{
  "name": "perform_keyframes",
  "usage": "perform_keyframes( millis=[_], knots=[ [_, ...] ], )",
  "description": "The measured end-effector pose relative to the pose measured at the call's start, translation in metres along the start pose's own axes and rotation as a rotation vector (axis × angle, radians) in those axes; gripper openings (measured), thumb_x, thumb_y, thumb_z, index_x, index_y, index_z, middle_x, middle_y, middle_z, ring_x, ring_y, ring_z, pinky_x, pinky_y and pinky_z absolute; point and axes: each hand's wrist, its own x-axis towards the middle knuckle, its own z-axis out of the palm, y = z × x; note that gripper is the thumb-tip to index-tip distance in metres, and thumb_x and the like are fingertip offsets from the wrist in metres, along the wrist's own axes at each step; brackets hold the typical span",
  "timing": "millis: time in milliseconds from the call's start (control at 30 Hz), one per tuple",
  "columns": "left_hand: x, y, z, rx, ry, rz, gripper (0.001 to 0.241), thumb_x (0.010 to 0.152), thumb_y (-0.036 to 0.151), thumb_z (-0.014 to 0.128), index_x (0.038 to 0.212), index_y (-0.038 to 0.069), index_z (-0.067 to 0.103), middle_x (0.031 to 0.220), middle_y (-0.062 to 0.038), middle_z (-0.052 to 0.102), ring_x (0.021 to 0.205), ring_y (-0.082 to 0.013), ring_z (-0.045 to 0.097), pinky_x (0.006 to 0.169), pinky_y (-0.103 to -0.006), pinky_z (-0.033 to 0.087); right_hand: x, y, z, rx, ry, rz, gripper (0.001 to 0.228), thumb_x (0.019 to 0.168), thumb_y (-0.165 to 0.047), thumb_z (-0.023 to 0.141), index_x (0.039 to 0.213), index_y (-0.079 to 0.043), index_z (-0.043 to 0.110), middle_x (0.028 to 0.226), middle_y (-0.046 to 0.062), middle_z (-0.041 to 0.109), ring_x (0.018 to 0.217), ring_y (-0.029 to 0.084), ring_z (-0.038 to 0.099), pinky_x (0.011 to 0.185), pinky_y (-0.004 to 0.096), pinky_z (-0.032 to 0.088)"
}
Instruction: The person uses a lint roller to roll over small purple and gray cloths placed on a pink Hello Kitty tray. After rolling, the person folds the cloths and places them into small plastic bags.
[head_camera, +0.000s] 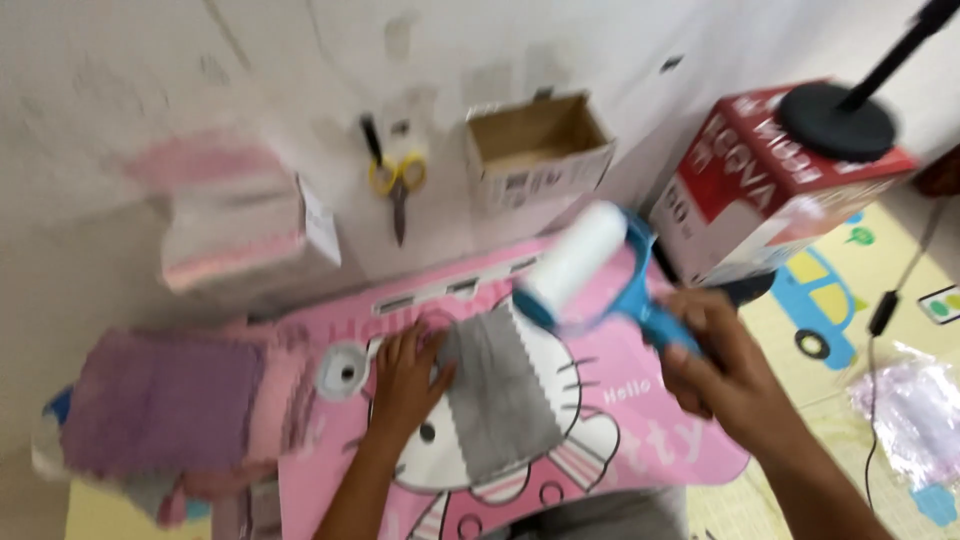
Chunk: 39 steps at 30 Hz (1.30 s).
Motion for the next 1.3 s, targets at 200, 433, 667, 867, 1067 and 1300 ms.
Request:
perform_keyframes(
  millis=[200, 433, 667, 867, 1067, 1300],
  knots=[
    [0.005, 0.014, -0.022, -0.020, 0.031, 0.026, 0.045, 0.094, 0.034, 0.071, 0.135, 0.018, 0.061, 0.137, -0.012, 0.057, 0.126, -0.0341, 0.051, 0.110, -0.0543, 0.038, -0.077, 0.077, 0.031, -0.331, -0.098, 0.148, 0.029, 0.086, -0.021, 0.072, 0.113, -0.017, 0.082, 0.105, -0.003, 0.088, 0.046, 0.005, 0.049, 0.044, 0.021, 0.039],
    [0.004, 0.011, -0.016, -0.016, 0.016, 0.000, 0.046, 0.094, 0.033, 0.072, 0.136, 0.017, 0.062, 0.139, -0.013, 0.057, 0.129, -0.0331, 0.051, 0.109, -0.0535, 0.038, -0.108, 0.110, 0.058, -0.308, -0.084, 0.103, 0.026, 0.087, -0.022, 0.072, 0.109, -0.012, 0.082, 0.101, 0.003, 0.084, 0.087, 0.012, 0.077, 0.077, 0.026, 0.056],
    [0.005, 0.008, -0.018, -0.100, 0.034, -0.048, 0.041, 0.094, 0.026, 0.069, 0.134, 0.016, 0.062, 0.139, -0.012, 0.056, 0.123, -0.0346, 0.053, 0.107, -0.0524, 0.041, -0.058, 0.113, 0.102, -0.381, -0.138, 0.054, 0.029, 0.093, -0.023, 0.067, 0.121, -0.018, 0.076, 0.088, -0.001, 0.075, 0.068, 0.012, 0.061, 0.066, 0.025, 0.045],
    [0.003, -0.005, -0.023, -0.509, 0.103, -0.290, 0.042, 0.099, 0.000, 0.047, 0.136, 0.011, 0.064, 0.133, -0.012, 0.055, 0.129, -0.0316, 0.053, 0.112, -0.0478, 0.042, 0.013, 0.080, 0.159, -0.386, -0.174, 0.053, 0.031, 0.096, -0.017, 0.063, 0.125, -0.015, 0.074, 0.110, 0.009, 0.079, 0.090, 0.029, 0.070, 0.080, 0.042, 0.053],
    [0.003, -0.007, -0.027, -0.609, 0.132, -0.345, 0.045, 0.101, -0.002, 0.040, 0.137, 0.011, 0.063, 0.131, -0.013, 0.056, 0.130, -0.0344, 0.054, 0.113, -0.0499, 0.042, 0.029, 0.057, 0.179, -0.338, -0.167, 0.063, 0.029, 0.098, -0.011, 0.062, 0.124, -0.010, 0.075, 0.119, 0.018, 0.078, 0.109, 0.043, 0.072, 0.094, 0.056, 0.055],
    [0.003, 0.007, -0.022, -0.204, 0.054, -0.104, 0.039, 0.091, 0.021, 0.074, 0.129, 0.022, 0.068, 0.144, -0.014, 0.053, 0.128, -0.0382, 0.051, 0.102, -0.0533, 0.046, -0.048, 0.103, 0.135, -0.362, -0.191, 0.258, 0.037, 0.097, -0.027, 0.060, 0.132, -0.025, 0.069, 0.108, -0.006, 0.079, 0.067, 0.009, 0.054, 0.067, 0.022, 0.046]
  ],
)
